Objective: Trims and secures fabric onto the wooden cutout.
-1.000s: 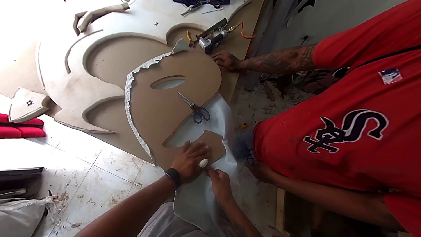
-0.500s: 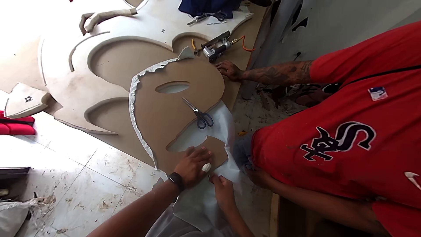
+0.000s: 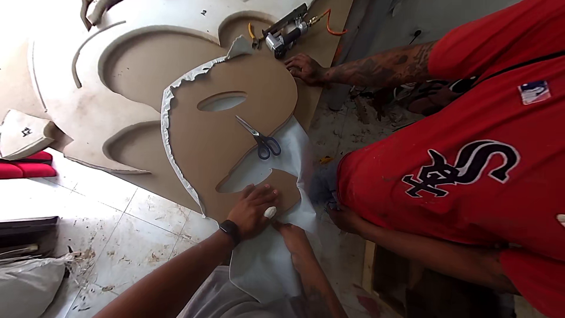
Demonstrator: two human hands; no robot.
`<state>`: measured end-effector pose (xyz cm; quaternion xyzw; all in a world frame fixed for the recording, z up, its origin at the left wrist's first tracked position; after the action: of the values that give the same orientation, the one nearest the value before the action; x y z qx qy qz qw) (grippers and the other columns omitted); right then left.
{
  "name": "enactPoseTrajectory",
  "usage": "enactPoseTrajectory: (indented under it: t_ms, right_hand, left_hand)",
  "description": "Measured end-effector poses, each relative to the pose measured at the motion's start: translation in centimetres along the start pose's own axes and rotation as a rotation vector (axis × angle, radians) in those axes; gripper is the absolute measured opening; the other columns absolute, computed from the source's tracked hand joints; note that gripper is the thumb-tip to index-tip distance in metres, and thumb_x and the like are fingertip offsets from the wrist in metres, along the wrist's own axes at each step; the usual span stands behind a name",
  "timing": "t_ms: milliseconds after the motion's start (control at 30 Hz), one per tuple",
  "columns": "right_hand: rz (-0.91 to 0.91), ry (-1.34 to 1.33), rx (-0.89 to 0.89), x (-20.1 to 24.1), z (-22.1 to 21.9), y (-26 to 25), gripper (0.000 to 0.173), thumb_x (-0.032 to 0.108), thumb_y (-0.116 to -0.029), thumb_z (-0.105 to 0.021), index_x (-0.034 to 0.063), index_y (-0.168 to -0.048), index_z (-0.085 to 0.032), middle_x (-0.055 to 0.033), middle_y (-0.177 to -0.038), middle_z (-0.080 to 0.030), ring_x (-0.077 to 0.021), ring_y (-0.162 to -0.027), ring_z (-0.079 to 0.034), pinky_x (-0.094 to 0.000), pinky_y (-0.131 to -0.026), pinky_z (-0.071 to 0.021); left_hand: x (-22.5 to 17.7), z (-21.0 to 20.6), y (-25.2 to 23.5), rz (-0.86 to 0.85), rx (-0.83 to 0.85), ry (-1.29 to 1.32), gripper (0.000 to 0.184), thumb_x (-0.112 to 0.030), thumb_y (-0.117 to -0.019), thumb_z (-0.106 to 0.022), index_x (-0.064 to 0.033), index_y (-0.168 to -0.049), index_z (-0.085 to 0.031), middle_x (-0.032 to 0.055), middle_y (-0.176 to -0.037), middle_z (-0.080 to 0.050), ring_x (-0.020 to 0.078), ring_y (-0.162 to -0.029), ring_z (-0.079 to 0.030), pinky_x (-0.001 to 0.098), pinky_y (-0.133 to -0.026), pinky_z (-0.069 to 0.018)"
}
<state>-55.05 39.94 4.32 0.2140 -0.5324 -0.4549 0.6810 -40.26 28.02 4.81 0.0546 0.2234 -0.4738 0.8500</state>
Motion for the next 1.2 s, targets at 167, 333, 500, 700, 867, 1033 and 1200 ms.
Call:
enactPoseTrajectory:
  t_ms: [167, 333, 500, 700, 867, 1033, 1200]
  right_hand:
    - [-0.098, 0.117, 0.079, 0.6, 0.3, -0.7, 0.054, 0.061, -0.0844, -0.076, 0.0126, -0.108, -0.079, -0.0121, -0.115, -0.073, -0.0285, -0.117, -0.063, -0.0583, -0.098, -0.0482]
    - [0.143, 0.026, -0.013, -0.8, -1.1, -1.0, 0.047, 0.053, -0.0912, -0.071, 0.0066, -0.081, -0.072, -0.0109, -0.082, -0.069, -0.0256, -0.084, -0.066, -0.0527, -0.079, -0.0534]
    - [0.494, -0.422, -0.059, -3.0, -2.9, -0.9, 0.025, 0.023, -0.0957, -0.068, 0.0074, -0.076, -0.073, -0.0043, -0.070, -0.066, -0.0163, -0.068, -0.062, -0.0369, -0.067, -0.0539]
    - [0.493, -0.558, -0.030, -3.3, -3.5, -0.3, 0.021, 0.018, -0.0978, -0.064, 0.0044, -0.087, -0.076, -0.0088, -0.079, -0.070, -0.0190, -0.075, -0.067, -0.0378, -0.071, -0.0579]
    - [0.317, -0.321, -0.061, -3.1, -1.8, -0.7, 0.038, 0.041, -0.0978, -0.068, 0.0070, -0.081, -0.070, -0.0064, -0.076, -0.066, -0.0184, -0.074, -0.064, -0.0409, -0.071, -0.0543]
    - [0.086, 0.011, -0.067, -0.7, -0.8, -0.1, 0.044, 0.051, -0.0951, -0.066, 0.0101, -0.080, -0.073, -0.0064, -0.078, -0.068, -0.0211, -0.078, -0.066, -0.0497, -0.074, -0.0537]
    - [0.101, -0.005, -0.307, -0.3, -1.8, 0.0, 0.037, 0.044, -0.0950, -0.068, 0.0118, -0.078, -0.075, -0.0036, -0.070, -0.067, -0.0193, -0.070, -0.066, -0.0480, -0.067, -0.0535]
  left_hand:
    - [-0.1, 0.1, 0.2, 0.005, -0.009, -0.012, 0.045, -0.039, -0.1056, -0.037, -0.0274, -0.137, -0.068, -0.0154, -0.158, -0.046, 0.0154, -0.156, -0.025, 0.0529, -0.128, -0.0137]
    - [0.2, 0.1, 0.0, 0.003, 0.016, -0.019, 0.045, -0.039, -0.1054, -0.037, -0.0309, -0.138, -0.066, -0.0184, -0.158, -0.045, 0.0135, -0.155, -0.024, 0.0516, -0.128, -0.0151]
    - [0.1, 0.3, 0.1, 0.015, 0.018, -0.024, 0.041, -0.041, -0.1031, -0.045, -0.0320, -0.137, -0.067, -0.0179, -0.158, -0.045, 0.0140, -0.155, -0.024, 0.0524, -0.128, -0.0172]
    - [0.0, 0.3, 0.2, 0.010, 0.022, -0.015, 0.040, -0.039, -0.1035, -0.046, -0.0297, -0.135, -0.068, -0.0162, -0.157, -0.047, 0.0153, -0.155, -0.026, 0.0529, -0.128, -0.0175]
    - [0.1, 0.1, 0.2, 0.007, 0.013, 0.019, 0.041, -0.039, -0.1044, -0.043, -0.0305, -0.136, -0.068, -0.0168, -0.157, -0.046, 0.0142, -0.155, -0.025, 0.0529, -0.129, -0.0155]
    - [0.0, 0.2, 0.3, 0.021, 0.038, 0.034, 0.042, -0.040, -0.1048, -0.041, -0.0303, -0.137, -0.067, -0.0183, -0.158, -0.045, 0.0123, -0.156, -0.022, 0.0521, -0.129, -0.0138]
    - [0.2, -0.1, 0.4, 0.026, 0.038, 0.018, 0.042, -0.042, -0.1052, -0.040, -0.0327, -0.137, -0.066, -0.0203, -0.159, -0.042, 0.0106, -0.156, -0.020, 0.0513, -0.129, -0.0124]
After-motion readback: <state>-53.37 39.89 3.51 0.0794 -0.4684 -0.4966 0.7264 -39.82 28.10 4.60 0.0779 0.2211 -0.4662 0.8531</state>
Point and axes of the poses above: each hand's wrist, its own y-axis away from the middle knuckle, its own z-axis out of the back of the hand, x = y × z, the point moved 3 cm from there along -y, towards the middle knuckle
